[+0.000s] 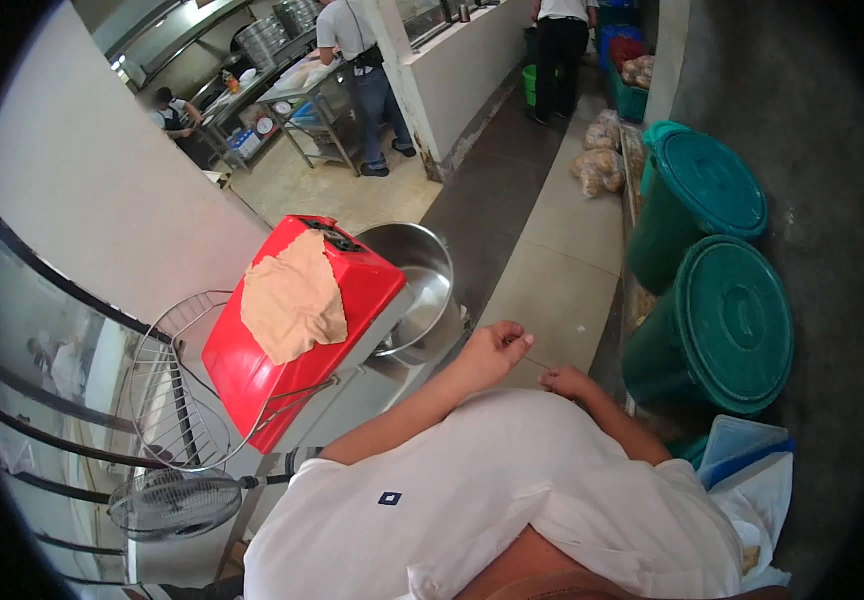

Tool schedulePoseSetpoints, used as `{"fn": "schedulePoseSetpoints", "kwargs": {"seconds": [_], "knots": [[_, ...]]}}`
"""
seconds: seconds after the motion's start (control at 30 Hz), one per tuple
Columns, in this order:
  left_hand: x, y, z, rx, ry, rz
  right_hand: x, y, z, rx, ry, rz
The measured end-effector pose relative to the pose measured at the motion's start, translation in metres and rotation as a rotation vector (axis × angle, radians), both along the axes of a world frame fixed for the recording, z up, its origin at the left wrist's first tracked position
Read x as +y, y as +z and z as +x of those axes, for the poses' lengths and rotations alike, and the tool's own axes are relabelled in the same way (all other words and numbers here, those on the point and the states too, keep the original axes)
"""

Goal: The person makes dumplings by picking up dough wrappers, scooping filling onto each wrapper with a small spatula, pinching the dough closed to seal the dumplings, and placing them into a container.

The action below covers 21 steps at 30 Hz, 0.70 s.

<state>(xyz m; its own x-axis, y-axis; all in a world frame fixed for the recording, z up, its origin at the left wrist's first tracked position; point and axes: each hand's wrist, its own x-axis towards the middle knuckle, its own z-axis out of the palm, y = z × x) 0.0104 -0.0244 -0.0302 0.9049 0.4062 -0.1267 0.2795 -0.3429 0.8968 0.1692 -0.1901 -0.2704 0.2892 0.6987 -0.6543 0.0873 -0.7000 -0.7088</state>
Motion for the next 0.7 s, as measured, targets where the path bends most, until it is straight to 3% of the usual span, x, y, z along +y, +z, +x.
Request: {"fn": "schedulePoseSetpoints", "kwargs": {"seconds": [0.3,0.37,0.47,0.7], "knots": [[0.0,-0.002,-0.002,0.03,0.02,-0.062,-0.005,-0.001,0.0,-0.029,0.008,0.006],[0.001,-0.001,-0.001,0.04,0.003,-0.033,-0.008,-0.01,0.004,-0.15,0.151,0.158],[0.003,-0.009,-0.001,0.024,0.011,-0.025,-0.006,-0.006,0.0,-0.036,-0.04,0.033],[0.002,-0.009,0.0,-0.01,0.034,-0.044,-0.009,-0.012,0.0,-0.139,0.039,0.051]]}}
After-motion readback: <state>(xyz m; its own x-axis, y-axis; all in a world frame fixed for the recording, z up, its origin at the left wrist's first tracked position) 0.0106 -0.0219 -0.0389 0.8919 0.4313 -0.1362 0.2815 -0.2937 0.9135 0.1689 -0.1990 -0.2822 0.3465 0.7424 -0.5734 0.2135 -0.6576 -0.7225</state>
